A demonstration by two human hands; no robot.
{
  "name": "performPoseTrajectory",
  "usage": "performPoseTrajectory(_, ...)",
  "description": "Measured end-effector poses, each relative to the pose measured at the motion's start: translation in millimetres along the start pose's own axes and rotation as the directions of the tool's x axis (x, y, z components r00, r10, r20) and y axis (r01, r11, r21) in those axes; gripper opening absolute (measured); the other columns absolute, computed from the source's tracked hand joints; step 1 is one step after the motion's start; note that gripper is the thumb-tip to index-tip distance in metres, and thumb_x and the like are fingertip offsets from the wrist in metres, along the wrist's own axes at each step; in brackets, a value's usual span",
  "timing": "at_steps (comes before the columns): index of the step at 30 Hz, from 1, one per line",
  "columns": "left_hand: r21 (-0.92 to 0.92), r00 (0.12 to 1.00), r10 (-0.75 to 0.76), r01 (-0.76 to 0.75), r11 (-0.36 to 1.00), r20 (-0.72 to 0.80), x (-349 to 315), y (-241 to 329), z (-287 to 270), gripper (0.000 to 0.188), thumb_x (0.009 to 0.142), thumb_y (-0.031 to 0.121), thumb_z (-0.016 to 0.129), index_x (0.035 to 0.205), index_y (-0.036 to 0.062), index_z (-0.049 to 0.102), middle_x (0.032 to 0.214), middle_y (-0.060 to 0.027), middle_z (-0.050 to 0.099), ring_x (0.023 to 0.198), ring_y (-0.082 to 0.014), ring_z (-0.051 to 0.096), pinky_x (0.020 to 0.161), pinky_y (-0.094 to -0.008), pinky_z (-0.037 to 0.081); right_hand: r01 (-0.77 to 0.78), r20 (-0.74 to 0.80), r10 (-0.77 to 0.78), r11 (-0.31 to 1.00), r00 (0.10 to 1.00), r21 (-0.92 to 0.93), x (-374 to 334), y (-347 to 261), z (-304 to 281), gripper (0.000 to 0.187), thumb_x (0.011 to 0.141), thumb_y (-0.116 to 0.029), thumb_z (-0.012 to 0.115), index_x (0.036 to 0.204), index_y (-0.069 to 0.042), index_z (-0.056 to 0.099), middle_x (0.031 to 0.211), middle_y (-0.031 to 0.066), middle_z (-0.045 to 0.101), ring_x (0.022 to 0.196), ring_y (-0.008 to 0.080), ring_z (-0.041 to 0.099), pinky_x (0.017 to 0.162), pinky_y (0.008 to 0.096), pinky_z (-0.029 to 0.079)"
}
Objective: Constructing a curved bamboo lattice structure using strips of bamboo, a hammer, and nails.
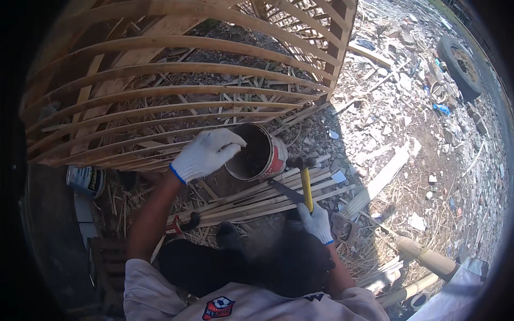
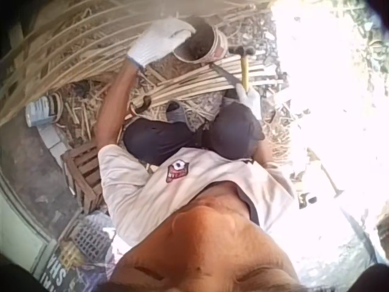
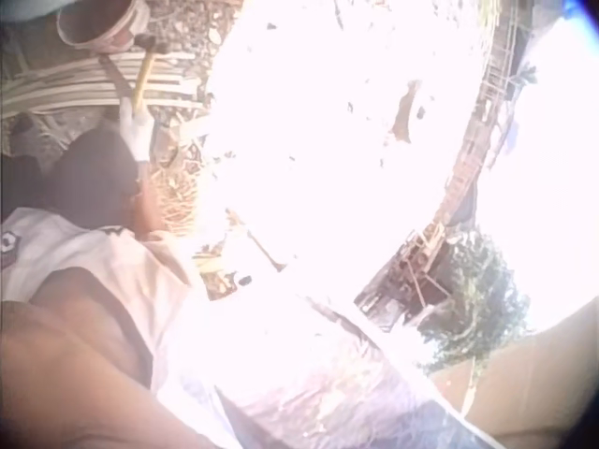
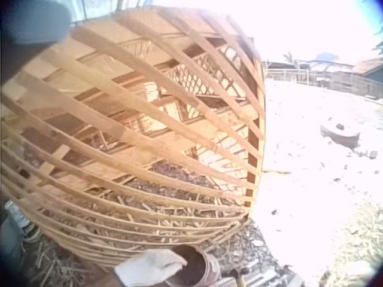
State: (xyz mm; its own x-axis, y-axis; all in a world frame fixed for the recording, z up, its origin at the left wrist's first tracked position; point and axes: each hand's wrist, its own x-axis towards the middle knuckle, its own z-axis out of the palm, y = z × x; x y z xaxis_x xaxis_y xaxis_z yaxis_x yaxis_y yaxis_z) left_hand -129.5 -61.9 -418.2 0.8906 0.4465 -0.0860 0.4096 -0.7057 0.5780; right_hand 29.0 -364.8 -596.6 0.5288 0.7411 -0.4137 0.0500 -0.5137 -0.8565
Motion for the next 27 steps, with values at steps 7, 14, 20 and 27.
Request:
performPoseTrajectory(7, 0.24, 0.958, -0.222, 0.176, 0.955, 0.182, 49.8, -112.2, 107.9, 0.03, 0.095, 0.023, 0.053, 0.105, 0.0049, 0.075, 0.107, -0.0205, 0.073, 0.103, -0.0399, 0.069, 0.094, -0.0485, 0.053, -0.264, -0.001, 0.264, 0.961, 0.964, -0.079, -24.5, 74.5, 12.0, 0.04, 0.095, -0.037, 0.069, 0.112, 0.0, 0.068, 0.078, 0.0131, 0.068, 0.074, 0.0165, 0.065, 0.072, 0.0369, 0.051)
performPoseTrajectory(14, 0.266, 0.898, -0.372, 0.308, 0.913, 0.237, 66.3, -176.4, 199.8, 0.029, 0.093, 0.02, 0.054, 0.104, 0.0051, 0.076, 0.107, -0.0257, 0.071, 0.1, -0.0439, 0.069, 0.092, -0.0518, 0.055, -0.356, 0.121, 0.391, 0.905, 0.913, -0.234, -5.6, 47.3, 16.0, 0.041, 0.095, -0.035, 0.069, 0.115, 0.0, 0.068, 0.086, 0.0231, 0.071, 0.085, 0.0344, 0.072, 0.075, 0.0418, 0.052)
performPoseTrajectory(20, 0.263, 0.885, -0.453, 0.414, 0.872, 0.11, 89.7, -186.1, 223.2, 0.023, 0.089, 0.013, 0.058, 0.098, 0.004, 0.077, 0.106, -0.024, 0.073, 0.101, -0.0393, 0.071, 0.091, -0.0489, 0.057, -0.286, 0.108, 0.305, 0.944, 0.946, -0.163, 0.7, 78.4, 20.7, 0.033, 0.098, -0.034, 0.069, 0.095, -0.001, 0.066, 0.063, 0.0042, 0.06, 0.057, 0.0123, 0.057, 0.054, 0.034, 0.045)
performPoseTrajectory(27, 0.23, 0.87, -0.482, 0.493, 0.839, -0.107, 92.6, -172.2, 242.3, 0.022, 0.091, 0.013, 0.056, 0.092, 0.0046, 0.076, 0.097, -0.023, 0.074, 0.092, -0.0384, 0.073, 0.084, -0.0497, 0.059, -0.352, 0.09, 0.356, 0.934, 0.93, -0.066, 3.6, 71.8, 20.7, 0.03, 0.1, -0.028, 0.068, 0.094, 0.001, 0.063, 0.067, 0.0014, 0.056, 0.063, 0.0073, 0.048, 0.055, 0.0327, 0.043)
